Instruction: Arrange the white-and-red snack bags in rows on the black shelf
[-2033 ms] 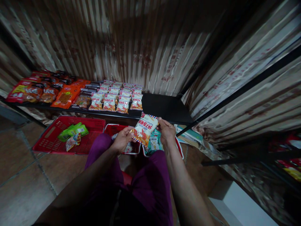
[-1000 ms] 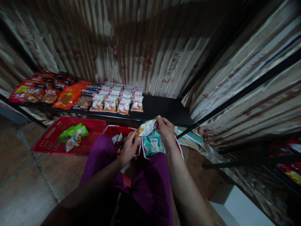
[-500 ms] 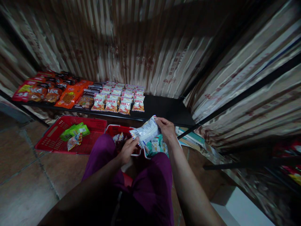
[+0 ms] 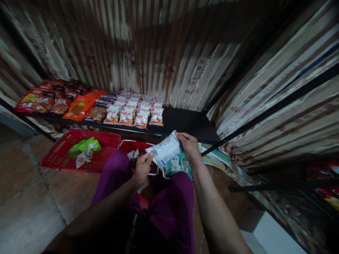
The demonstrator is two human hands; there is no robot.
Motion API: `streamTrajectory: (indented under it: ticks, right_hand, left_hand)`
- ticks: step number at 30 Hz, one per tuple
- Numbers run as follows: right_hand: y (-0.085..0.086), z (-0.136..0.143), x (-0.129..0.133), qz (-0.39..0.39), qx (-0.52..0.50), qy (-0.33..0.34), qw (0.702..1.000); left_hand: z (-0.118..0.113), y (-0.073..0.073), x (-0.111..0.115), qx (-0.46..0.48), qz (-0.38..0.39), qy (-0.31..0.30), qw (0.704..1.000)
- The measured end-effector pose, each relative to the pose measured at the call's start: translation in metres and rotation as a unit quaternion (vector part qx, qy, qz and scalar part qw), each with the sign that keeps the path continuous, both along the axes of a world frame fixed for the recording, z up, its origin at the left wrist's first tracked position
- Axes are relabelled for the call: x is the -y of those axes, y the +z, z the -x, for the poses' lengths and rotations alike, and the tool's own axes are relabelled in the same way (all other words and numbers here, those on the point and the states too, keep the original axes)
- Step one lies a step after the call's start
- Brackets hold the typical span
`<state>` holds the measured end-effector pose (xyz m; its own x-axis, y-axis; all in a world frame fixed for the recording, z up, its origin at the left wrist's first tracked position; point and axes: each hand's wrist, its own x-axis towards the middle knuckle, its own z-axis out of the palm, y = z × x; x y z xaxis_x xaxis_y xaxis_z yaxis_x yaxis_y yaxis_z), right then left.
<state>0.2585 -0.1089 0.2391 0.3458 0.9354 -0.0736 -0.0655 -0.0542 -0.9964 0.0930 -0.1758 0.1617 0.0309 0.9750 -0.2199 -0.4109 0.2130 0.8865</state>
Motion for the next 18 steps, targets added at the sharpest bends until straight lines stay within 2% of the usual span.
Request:
streamTrajectory:
  ticks: [8, 13, 18]
  right_hand:
    - [-0.003, -0.007, -0.005, 0.013, 0.044, 0.03, 0.998]
    - [-0.004, -0.009, -0.01, 0.016, 0.072, 0.05, 0.996]
    - [-0.005, -0.009, -0.012, -0.002, 0.09, 0.074, 0.993]
  left_hand:
    - [0.007, 0.013, 0.002, 0.044, 0.022, -0.034, 0.998]
    - [0.011, 0.014, 0.001, 0.042, 0.039, -0.046, 0.997]
    - [0.01, 0.014, 0.002, 0.083, 0.07, -0.034, 0.994]
